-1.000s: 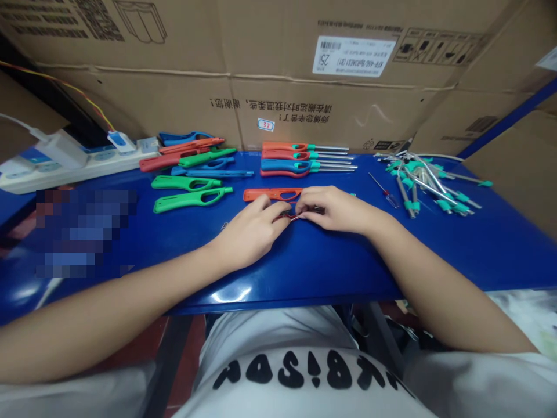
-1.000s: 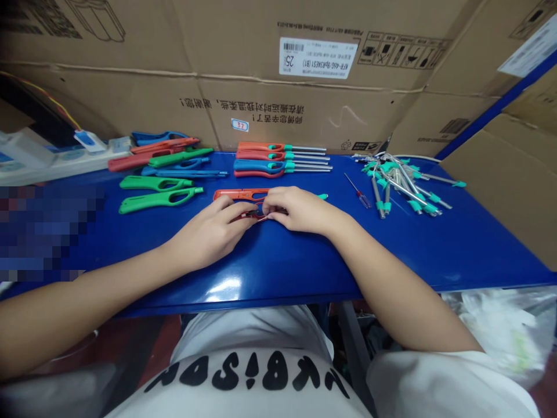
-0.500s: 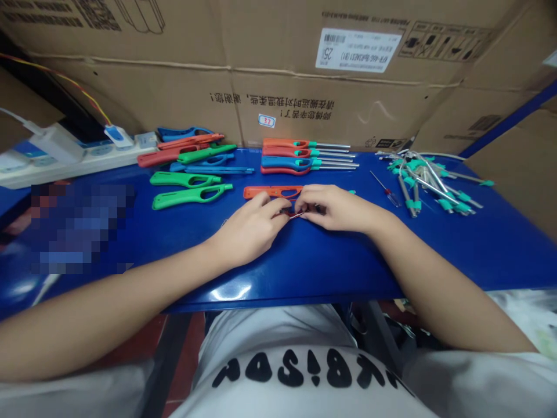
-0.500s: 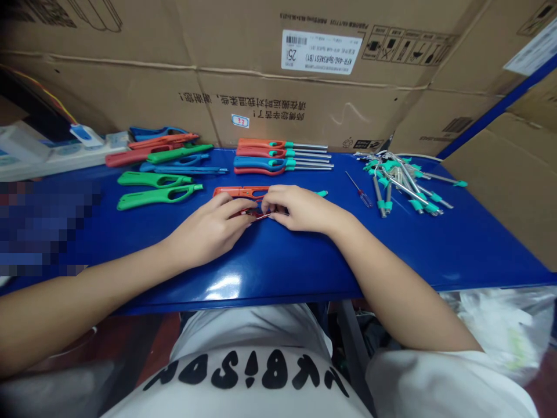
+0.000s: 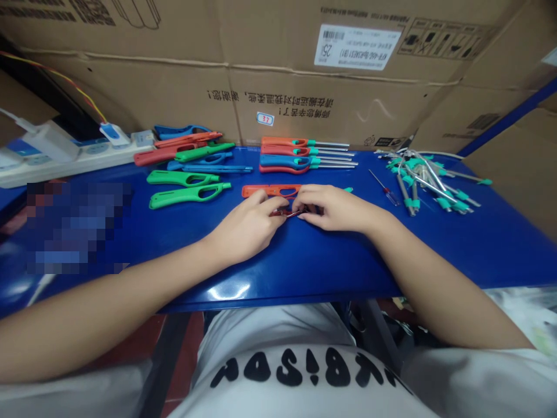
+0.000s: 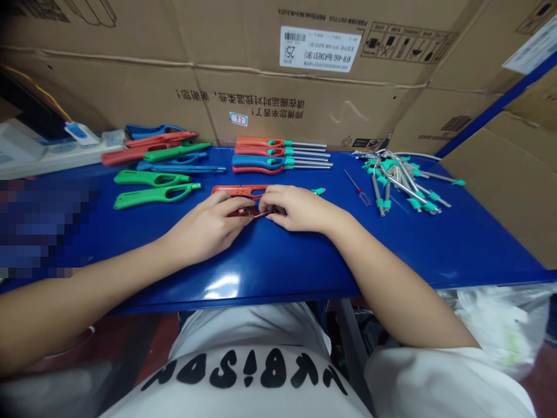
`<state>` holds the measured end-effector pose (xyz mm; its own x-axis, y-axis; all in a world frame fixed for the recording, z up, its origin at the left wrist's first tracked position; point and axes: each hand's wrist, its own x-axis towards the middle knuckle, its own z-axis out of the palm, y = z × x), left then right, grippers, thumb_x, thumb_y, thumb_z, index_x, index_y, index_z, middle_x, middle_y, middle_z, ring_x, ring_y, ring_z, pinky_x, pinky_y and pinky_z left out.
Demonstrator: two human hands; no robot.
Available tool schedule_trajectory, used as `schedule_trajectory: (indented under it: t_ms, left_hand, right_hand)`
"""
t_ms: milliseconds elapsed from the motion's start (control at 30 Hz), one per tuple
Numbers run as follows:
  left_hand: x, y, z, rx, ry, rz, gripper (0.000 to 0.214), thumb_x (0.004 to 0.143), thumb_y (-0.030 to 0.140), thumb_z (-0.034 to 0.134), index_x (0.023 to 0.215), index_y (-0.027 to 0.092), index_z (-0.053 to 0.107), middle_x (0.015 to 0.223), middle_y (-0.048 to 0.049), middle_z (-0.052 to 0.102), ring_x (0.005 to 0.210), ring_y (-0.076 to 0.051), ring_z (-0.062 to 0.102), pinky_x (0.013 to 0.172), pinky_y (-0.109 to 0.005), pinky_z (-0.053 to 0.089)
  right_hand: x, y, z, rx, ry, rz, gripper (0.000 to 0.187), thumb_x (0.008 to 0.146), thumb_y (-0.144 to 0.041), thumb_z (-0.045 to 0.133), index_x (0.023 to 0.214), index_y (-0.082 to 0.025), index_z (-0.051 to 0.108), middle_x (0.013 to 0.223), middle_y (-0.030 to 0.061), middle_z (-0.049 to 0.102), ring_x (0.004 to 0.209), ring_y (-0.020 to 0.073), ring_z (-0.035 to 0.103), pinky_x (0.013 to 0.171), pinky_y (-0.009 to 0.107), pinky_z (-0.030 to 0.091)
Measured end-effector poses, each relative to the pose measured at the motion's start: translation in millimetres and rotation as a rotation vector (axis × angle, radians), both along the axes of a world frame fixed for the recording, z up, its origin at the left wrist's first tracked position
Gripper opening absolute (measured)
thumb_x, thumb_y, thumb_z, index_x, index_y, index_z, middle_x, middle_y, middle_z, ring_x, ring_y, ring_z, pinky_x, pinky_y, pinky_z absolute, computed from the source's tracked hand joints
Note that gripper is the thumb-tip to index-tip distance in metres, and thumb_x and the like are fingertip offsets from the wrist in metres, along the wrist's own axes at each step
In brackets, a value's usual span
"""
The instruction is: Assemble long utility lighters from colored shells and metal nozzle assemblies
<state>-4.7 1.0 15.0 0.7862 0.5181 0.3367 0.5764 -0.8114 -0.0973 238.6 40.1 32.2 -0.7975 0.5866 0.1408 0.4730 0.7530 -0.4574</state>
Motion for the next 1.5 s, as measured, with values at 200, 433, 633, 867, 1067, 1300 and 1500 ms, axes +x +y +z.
schedule_trajectory:
  t_ms: [200, 433, 633, 867, 1067, 1300, 1500]
  left_hand:
    - [1, 0, -1.6, -0.005, -0.023, -0.005, 0.027, 0.098, 0.013, 0.054, 0.11, 0.014, 0.078, 0.121, -0.0133, 0.069, 0.107, -0.029, 0.057, 0.088, -0.04, 0.055]
    - [1, 0, -4.4, -0.062, -0.084, -0.028, 0.028, 0.1, 0.015, 0.051, 0.106, 0.015, 0.079, 0.122, -0.0126, 0.07, 0.107, -0.027, 0.058, 0.09, -0.04, 0.055]
    - [0, 3, -4.9, -0.117, -0.154, -0.033, 0.029, 0.101, 0.019, 0.051, 0.099, 0.016, 0.08, 0.119, -0.0121, 0.071, 0.105, -0.027, 0.062, 0.091, -0.043, 0.055]
    - [-1, 6, -6.4, -0.182, -0.221, -0.018, 0.024, 0.099, 0.017, 0.055, 0.099, 0.016, 0.079, 0.12, -0.0112, 0.071, 0.109, -0.028, 0.066, 0.094, -0.044, 0.056]
    - [-2, 7, -7.0, -0.184, -0.239, 0.0, 0.024, 0.099, 0.02, 0.055, 0.1, 0.018, 0.078, 0.118, -0.0099, 0.072, 0.105, -0.026, 0.07, 0.091, -0.041, 0.057]
    - [0, 9, -4.2, -0.284, -0.308, -0.009, 0.02, 0.097, 0.017, 0.056, 0.102, 0.016, 0.076, 0.115, -0.0103, 0.072, 0.107, -0.025, 0.069, 0.096, -0.041, 0.056]
    - [-1, 12, -3.4, -0.376, -0.366, -0.028, 0.018, 0.095, 0.016, 0.059, 0.106, 0.014, 0.073, 0.113, -0.0099, 0.072, 0.109, -0.023, 0.067, 0.1, -0.04, 0.054]
  right_hand:
    - [-2, -2, 0.9, -0.003, -0.038, -0.047, 0.011, 0.087, -0.013, 0.06, 0.095, -0.017, 0.064, 0.099, 0.0062, 0.066, 0.077, 0.0149, 0.057, 0.068, 0.025, 0.04]
    - [-3, -2, -0.3, -0.012, -0.044, -0.053, 0.009, 0.086, -0.013, 0.059, 0.094, -0.017, 0.063, 0.097, 0.0058, 0.066, 0.079, 0.0157, 0.058, 0.069, 0.026, 0.04]
    - [-1, 0, -1.6, -0.029, -0.015, -0.046, 0.01, 0.086, -0.012, 0.061, 0.094, -0.017, 0.062, 0.096, 0.0049, 0.063, 0.076, 0.0148, 0.056, 0.068, 0.025, 0.041]
    - [2, 3, -1.0, 0.014, -0.029, -0.051, 0.006, 0.089, -0.014, 0.061, 0.093, -0.018, 0.063, 0.097, 0.0065, 0.065, 0.082, 0.0182, 0.06, 0.071, 0.028, 0.043]
    - [0, 2, -0.6, 0.054, -0.053, -0.057, 0.005, 0.091, -0.016, 0.06, 0.093, -0.018, 0.064, 0.1, 0.0077, 0.065, 0.086, 0.0194, 0.061, 0.075, 0.03, 0.044]
    - [0, 0, -0.6, 0.07, -0.087, -0.082, 0.006, 0.093, -0.016, 0.059, 0.094, -0.017, 0.065, 0.103, 0.008, 0.064, 0.086, 0.0188, 0.06, 0.076, 0.03, 0.044]
    - [-1, 1, -3.3, 0.044, -0.066, -0.091, 0.003, 0.092, -0.018, 0.061, 0.095, -0.017, 0.061, 0.097, 0.0073, 0.063, 0.083, 0.0187, 0.058, 0.072, 0.028, 0.043]
